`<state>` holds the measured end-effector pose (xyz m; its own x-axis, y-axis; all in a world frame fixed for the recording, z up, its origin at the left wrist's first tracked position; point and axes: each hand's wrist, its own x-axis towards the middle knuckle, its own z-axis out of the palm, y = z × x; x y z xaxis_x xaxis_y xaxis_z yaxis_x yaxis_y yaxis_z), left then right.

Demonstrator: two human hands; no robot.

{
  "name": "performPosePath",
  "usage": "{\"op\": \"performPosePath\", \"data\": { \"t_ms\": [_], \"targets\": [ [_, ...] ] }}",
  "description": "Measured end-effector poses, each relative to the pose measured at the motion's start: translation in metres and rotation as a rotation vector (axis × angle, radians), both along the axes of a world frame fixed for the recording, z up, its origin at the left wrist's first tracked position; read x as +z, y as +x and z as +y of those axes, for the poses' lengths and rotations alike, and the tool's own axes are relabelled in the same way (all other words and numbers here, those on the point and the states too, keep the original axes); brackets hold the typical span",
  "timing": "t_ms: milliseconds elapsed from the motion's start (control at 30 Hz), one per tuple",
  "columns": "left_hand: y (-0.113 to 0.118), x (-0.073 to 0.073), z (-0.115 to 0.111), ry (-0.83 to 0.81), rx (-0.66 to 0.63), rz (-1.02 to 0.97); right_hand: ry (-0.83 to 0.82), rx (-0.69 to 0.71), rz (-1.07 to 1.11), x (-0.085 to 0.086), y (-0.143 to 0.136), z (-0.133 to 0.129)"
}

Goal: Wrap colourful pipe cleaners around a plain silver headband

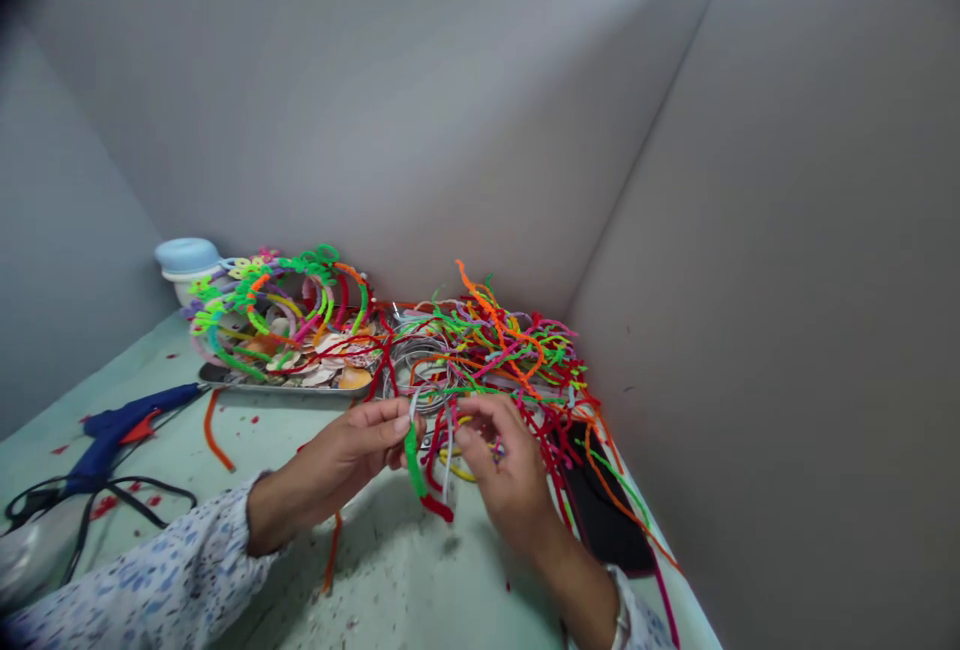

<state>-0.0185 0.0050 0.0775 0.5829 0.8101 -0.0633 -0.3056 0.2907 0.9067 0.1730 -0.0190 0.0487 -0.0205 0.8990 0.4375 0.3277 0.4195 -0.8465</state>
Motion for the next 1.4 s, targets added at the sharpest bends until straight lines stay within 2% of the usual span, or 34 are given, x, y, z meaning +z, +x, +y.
{"op": "performPosePath", "data": {
  "t_ms": [67,200,267,367,433,567,700,967,1067,1233,1400],
  "targets": [
    [-0.001,0.002,-0.001,-0.063,-0.060,-0.046,-0.032,0.006,0.012,0.001,0.006,0.008],
    [-0.002,-0.005,0.000,-0.197,-0.143,-0.077,-0.279,0.204,0.189,-0.004,0.003,0.017],
    [-0.003,-0.010,0.002,-0.248,-0.128,-0.088,-0.331,0.216,0.224,-0.008,-0.001,0.018],
    [-0.002,-0.016,0.004,-0.310,-0.123,-0.085,-0.256,0.144,0.161,-0.013,-0.004,0.019],
    [-0.002,-0.018,0.004,-0.334,-0.127,-0.087,-0.239,0.166,0.127,-0.016,-0.003,0.020],
    [0.000,-0.020,0.005,-0.355,-0.104,-0.075,-0.398,0.286,0.166,-0.025,-0.002,0.022],
    [-0.001,-0.032,0.011,-0.389,-0.045,-0.009,-0.492,0.263,0.191,-0.035,0.000,0.024],
    [-0.002,-0.057,0.021,-0.308,-0.136,0.014,-0.505,0.172,0.277,-0.048,0.002,0.028],
    [-0.001,-0.063,0.022,-0.296,-0.060,0.020,-0.488,0.134,0.286,-0.049,0.003,0.028],
    [0.003,-0.067,0.019,-0.186,0.092,0.045,-0.444,0.085,0.264,-0.051,0.006,0.030],
    [0.006,-0.067,0.017,-0.139,0.144,0.118,-0.436,0.039,0.246,-0.052,0.008,0.033]
  ]
}}
